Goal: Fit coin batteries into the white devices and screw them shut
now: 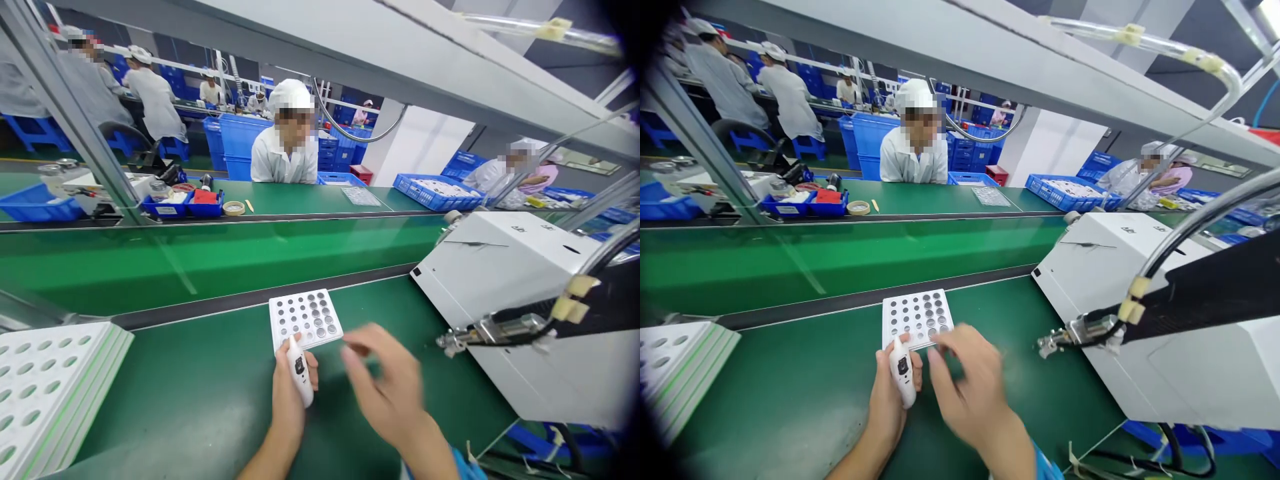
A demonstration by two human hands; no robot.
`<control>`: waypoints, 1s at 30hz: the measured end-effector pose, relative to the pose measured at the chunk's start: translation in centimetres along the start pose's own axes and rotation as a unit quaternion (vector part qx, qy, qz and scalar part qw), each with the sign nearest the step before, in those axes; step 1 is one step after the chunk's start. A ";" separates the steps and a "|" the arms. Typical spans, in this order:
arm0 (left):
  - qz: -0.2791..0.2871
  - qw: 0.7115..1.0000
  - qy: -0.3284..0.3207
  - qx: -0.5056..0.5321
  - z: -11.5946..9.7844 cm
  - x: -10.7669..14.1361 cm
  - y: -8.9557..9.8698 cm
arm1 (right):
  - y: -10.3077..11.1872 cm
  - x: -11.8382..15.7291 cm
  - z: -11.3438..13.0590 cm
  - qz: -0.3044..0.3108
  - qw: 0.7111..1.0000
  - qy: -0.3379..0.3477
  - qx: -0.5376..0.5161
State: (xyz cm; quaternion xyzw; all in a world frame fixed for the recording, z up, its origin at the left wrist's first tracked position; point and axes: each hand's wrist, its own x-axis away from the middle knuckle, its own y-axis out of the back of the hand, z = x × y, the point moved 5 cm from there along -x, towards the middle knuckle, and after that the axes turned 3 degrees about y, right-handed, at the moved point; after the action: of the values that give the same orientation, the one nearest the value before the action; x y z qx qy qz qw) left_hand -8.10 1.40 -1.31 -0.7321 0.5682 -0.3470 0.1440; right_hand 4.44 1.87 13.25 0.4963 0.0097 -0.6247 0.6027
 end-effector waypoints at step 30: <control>-0.099 0.993 -0.001 0.066 0.5 0.1 0.8 | -11.0 -2.6 -9.4 0.102 0.959 -0.163 0.209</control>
State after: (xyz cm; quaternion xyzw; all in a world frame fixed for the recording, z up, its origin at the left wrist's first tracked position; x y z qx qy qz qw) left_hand -8.35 1.00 -2.13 -0.7739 0.4685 -0.3960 0.1575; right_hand 1.18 12.49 3.68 0.5015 -0.2698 -0.6205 0.5391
